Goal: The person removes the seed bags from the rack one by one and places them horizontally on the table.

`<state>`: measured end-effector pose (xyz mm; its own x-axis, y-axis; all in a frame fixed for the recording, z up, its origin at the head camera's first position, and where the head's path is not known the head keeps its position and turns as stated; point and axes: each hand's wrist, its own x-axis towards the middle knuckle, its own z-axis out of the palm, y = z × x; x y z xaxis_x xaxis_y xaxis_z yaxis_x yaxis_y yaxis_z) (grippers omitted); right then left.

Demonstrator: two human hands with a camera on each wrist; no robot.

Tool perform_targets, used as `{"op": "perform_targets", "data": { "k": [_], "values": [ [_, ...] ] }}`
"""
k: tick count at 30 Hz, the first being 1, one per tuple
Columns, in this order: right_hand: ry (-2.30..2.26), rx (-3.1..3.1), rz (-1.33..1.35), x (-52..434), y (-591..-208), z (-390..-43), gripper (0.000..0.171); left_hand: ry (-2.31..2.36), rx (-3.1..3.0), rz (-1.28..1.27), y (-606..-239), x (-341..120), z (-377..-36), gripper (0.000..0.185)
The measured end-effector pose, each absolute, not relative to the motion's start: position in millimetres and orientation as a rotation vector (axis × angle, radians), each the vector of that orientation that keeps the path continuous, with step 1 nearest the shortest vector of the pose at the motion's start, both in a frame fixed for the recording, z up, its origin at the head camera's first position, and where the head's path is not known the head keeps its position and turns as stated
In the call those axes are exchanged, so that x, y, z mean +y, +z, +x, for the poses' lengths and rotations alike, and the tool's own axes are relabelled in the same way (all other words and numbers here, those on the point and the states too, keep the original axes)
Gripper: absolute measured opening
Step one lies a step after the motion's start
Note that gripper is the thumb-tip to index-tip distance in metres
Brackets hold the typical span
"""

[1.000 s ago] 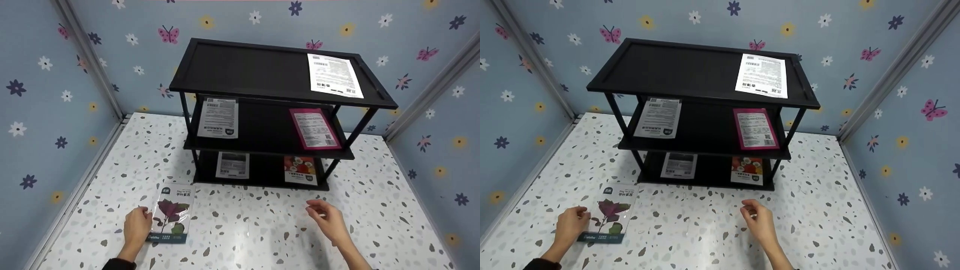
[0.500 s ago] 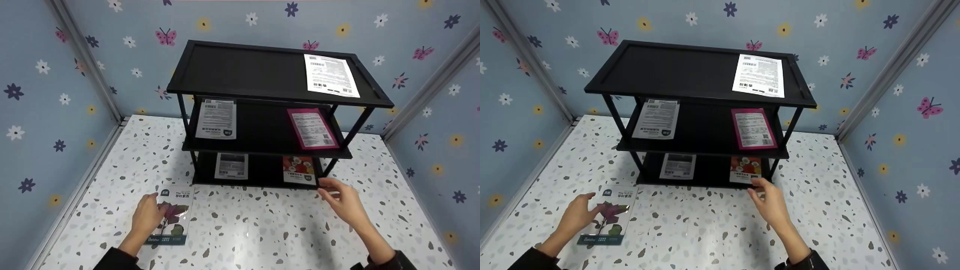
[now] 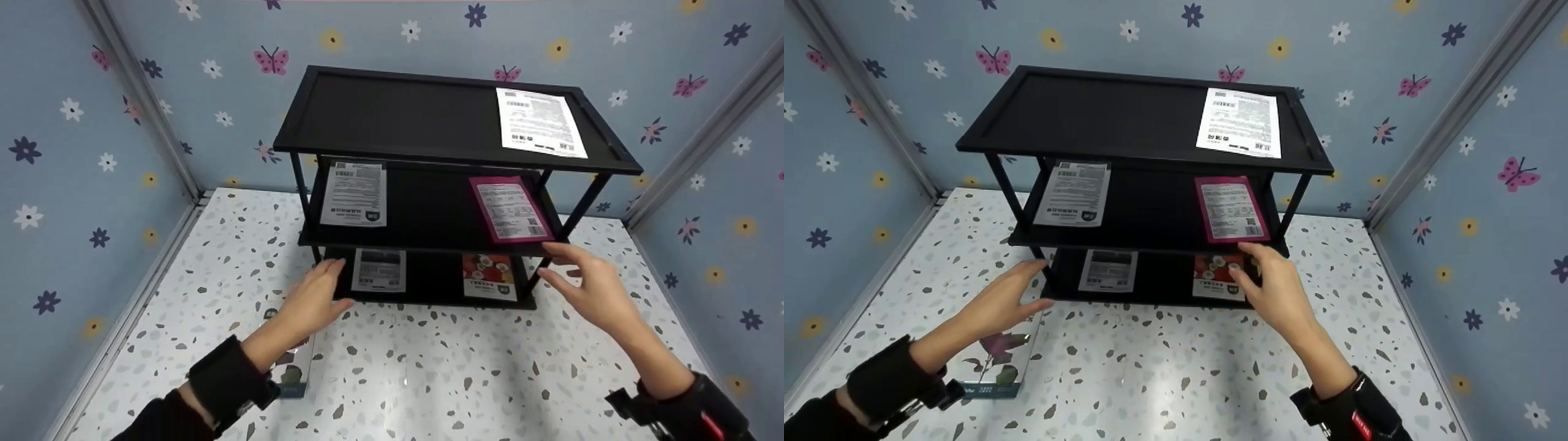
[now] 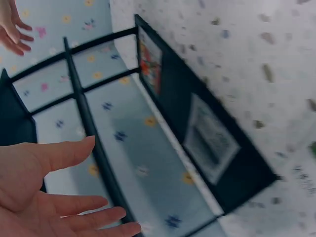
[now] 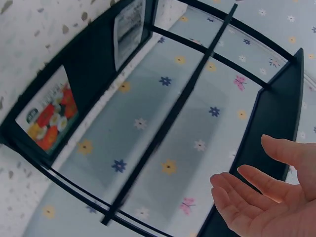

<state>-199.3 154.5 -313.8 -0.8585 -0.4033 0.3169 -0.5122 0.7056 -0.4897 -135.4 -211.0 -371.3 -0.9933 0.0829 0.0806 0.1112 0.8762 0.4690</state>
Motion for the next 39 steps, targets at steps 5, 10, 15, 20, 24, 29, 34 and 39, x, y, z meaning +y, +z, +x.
{"op": "perform_targets", "data": {
  "k": [5,10,15,20,24,29,34,39],
  "values": [
    [0.858,-2.693,0.727,154,-285,-202,0.038,-0.799,-3.056,-0.259,-325,-177,-147,0.069],
    [0.844,-2.674,0.71,152,-258,-208,0.038,-0.818,-3.056,-0.413,-281,-145,-158,0.067],
    [0.84,-2.669,0.646,148,-233,-219,0.038,-0.813,-3.057,-0.509,-241,-118,-173,0.066],
    [0.845,-2.707,0.519,143,-211,-236,0.044,-0.832,-3.05,-0.544,-213,-96,-191,0.063],
    [0.873,-2.771,0.444,141,-197,-255,0.05,-0.94,-3.021,-0.526,-197,-82,-208,0.06],
    [0.941,-2.838,0.33,137,-187,-277,0.055,-1.107,-2.936,-0.424,-185,-67,-235,0.058],
    [0.982,-2.932,0.208,131,-183,-298,0.063,-1.296,-2.859,-0.218,-181,-54,-261,0.06],
    [1.068,-3.009,0.121,128,-183,-313,0.071,-1.486,-2.76,-0.045,-184,-43,-278,0.061]
  ]
}}
